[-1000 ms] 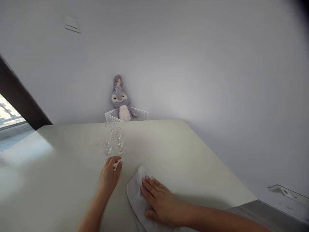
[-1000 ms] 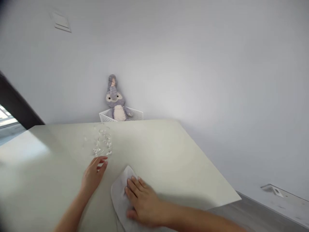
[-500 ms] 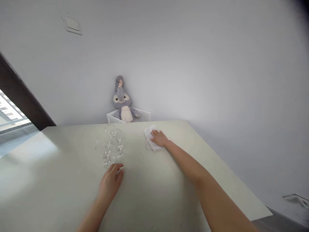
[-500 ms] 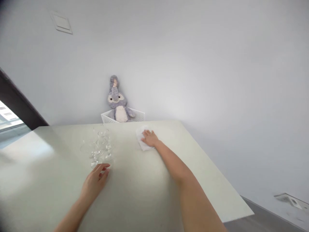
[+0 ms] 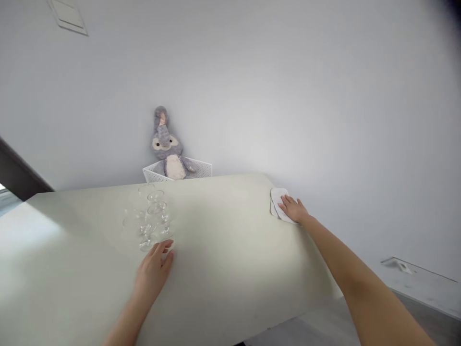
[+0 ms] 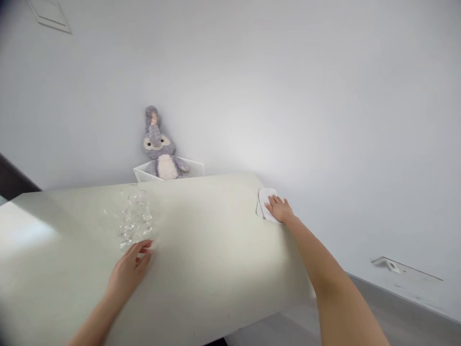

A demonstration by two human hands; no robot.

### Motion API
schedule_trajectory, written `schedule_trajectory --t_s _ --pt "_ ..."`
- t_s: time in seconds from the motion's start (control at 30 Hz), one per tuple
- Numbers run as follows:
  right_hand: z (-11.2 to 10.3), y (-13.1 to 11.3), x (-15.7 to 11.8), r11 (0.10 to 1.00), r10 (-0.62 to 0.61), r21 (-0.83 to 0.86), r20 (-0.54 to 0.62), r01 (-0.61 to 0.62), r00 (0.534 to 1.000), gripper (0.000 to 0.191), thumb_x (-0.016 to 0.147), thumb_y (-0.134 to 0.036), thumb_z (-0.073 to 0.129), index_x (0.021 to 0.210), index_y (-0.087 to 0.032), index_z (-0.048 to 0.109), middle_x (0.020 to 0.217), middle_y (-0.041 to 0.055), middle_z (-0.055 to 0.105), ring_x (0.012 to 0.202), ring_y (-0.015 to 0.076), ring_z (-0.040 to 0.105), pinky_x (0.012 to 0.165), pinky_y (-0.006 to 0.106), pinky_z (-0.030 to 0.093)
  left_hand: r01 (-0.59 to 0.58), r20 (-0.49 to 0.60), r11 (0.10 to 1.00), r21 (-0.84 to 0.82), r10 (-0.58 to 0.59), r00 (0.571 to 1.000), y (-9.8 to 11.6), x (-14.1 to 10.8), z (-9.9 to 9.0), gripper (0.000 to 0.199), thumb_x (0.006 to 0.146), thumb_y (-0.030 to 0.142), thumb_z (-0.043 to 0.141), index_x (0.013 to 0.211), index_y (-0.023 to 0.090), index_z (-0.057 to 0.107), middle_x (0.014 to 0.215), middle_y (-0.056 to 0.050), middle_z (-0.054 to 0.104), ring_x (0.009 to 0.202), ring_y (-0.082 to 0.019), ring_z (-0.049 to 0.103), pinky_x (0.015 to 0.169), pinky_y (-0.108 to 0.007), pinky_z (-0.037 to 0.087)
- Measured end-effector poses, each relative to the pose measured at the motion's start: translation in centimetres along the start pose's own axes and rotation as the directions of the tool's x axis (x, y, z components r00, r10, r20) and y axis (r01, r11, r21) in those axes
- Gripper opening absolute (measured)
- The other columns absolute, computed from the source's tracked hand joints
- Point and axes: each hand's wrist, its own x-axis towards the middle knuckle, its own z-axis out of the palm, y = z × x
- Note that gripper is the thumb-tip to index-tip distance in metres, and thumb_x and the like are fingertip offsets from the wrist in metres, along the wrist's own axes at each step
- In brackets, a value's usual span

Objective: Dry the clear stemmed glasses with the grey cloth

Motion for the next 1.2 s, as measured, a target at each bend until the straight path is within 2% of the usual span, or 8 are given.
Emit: schedule_trajectory --t_s 0.1,0.2,0.43,0.53,0.63,0.7,0.77,1.2 --pt "0.1 -1.9 -1.9 0.992 -0.124 -0.002 -0.057 0.124 0.991 0.060 0.086 -0.047 0.016 0.131 -0.011 0.031 0.140 0.0130 0.024 0.130 0.0249 0.015 0.104 0.046 0.008 -0.015 0.001 1.000 -0.012 0.015 1.000 0.3 0.0 0.0 0.029 0.078 0.040 0.040 0.100 0.027 0.053 0.091 -0.002 0.059 0.061 -0.012 0.056 0.059 -0.026 0.043" --pt "-0.3 -6.1 -3.4 0.968 -0.240 0.058 -0.074 0.245 0.968 0.065 0.085 -0.052 0.015 0.133 -0.010 0.030 0.140 0.0138 0.022 0.130 0.0244 0.017 0.105 0.040 0.013 -0.012 -0.007 1.000 -0.024 0.012 1.000 0.4 0.0 0.2 0.028 0.078 0.040 0.041 0.099 0.027 0.053 0.091 -0.002 0.059 0.061 -0.013 0.056 0.058 -0.027 0.043" --pt "-2.2 -18.4 -7.1 0.767 -0.590 0.242 -0.101 0.595 0.801 0.074 0.081 -0.062 0.022 0.135 -0.012 0.025 0.143 0.0128 0.011 0.131 0.0279 0.004 0.105 0.042 0.008 0.029 -0.095 0.974 -0.223 -0.052 0.994 0.5 0.0 0.3 0.025 0.075 0.037 0.045 0.091 0.024 0.058 0.086 -0.002 0.060 0.063 -0.014 0.055 0.061 -0.028 0.043" --pt "-3.3 -23.0 -9.5 0.666 -0.694 0.274 -0.113 0.694 0.711 0.072 0.081 -0.059 0.027 0.133 -0.009 0.028 0.143 0.0152 0.011 0.131 0.0280 0.004 0.105 0.043 0.009 0.125 -0.140 0.853 -0.506 -0.224 0.964 0.6 0.0 0.1 0.024 0.073 0.041 0.046 0.081 0.022 0.058 0.078 -0.003 0.059 0.070 -0.016 0.055 0.061 -0.027 0.044" --pt "-4.3 -26.3 -12.0 0.585 -0.755 0.287 -0.148 0.759 0.638 0.065 0.083 -0.053 0.029 0.127 -0.006 0.037 0.142 0.0171 0.016 0.131 0.0264 0.006 0.105 0.042 0.010 0.159 -0.130 0.592 -0.790 -0.415 0.901 0.2 0.4 -0.1 0.027 0.072 0.045 0.046 0.073 0.019 0.054 0.076 -0.003 0.057 0.070 -0.014 0.054 0.058 -0.025 0.044" --pt "-4.7 -27.6 -13.3 0.553 -0.770 0.299 -0.173 0.777 0.614 0.059 0.084 -0.050 0.030 0.122 -0.006 0.041 0.141 0.0169 0.018 0.131 0.0248 0.008 0.106 0.041 0.011 0.158 -0.076 0.431 -0.888 -0.478 0.875 -0.3 0.9 -0.1 0.028 0.070 0.045 0.048 0.070 0.017 0.053 0.075 -0.002 0.056 0.067 -0.012 0.053 0.058 -0.025 0.045" --pt "-4.8 -28.2 -14.1 0.543 -0.768 0.318 -0.185 0.777 0.613 0.056 0.084 -0.049 0.031 0.120 -0.008 0.043 0.141 0.0158 0.020 0.131 0.0239 0.010 0.106 0.041 0.012 0.155 -0.035 0.354 -0.923 -0.475 0.879 -0.8 1.5 -0.1 0.028 0.069 0.044 0.051 0.070 0.016 0.054 0.076 -0.002 0.055 0.066 -0.011 0.052 0.059 -0.024 0.045" --pt "-4.5 -28.1 -14.2 0.543 -0.756 0.364 -0.180 0.756 0.630 0.051 0.084 -0.048 0.034 0.119 -0.012 0.045 0.140 0.0128 0.023 0.130 0.0228 0.014 0.105 0.040 0.012 0.206 0.016 0.320 -0.925 -0.509 0.861 -1.7 4.3 -0.4 0.025 0.069 0.040 0.051 0.074 0.015 0.054 0.076 -0.004 0.056 0.063 -0.011 0.054 0.056 -0.025 0.047"
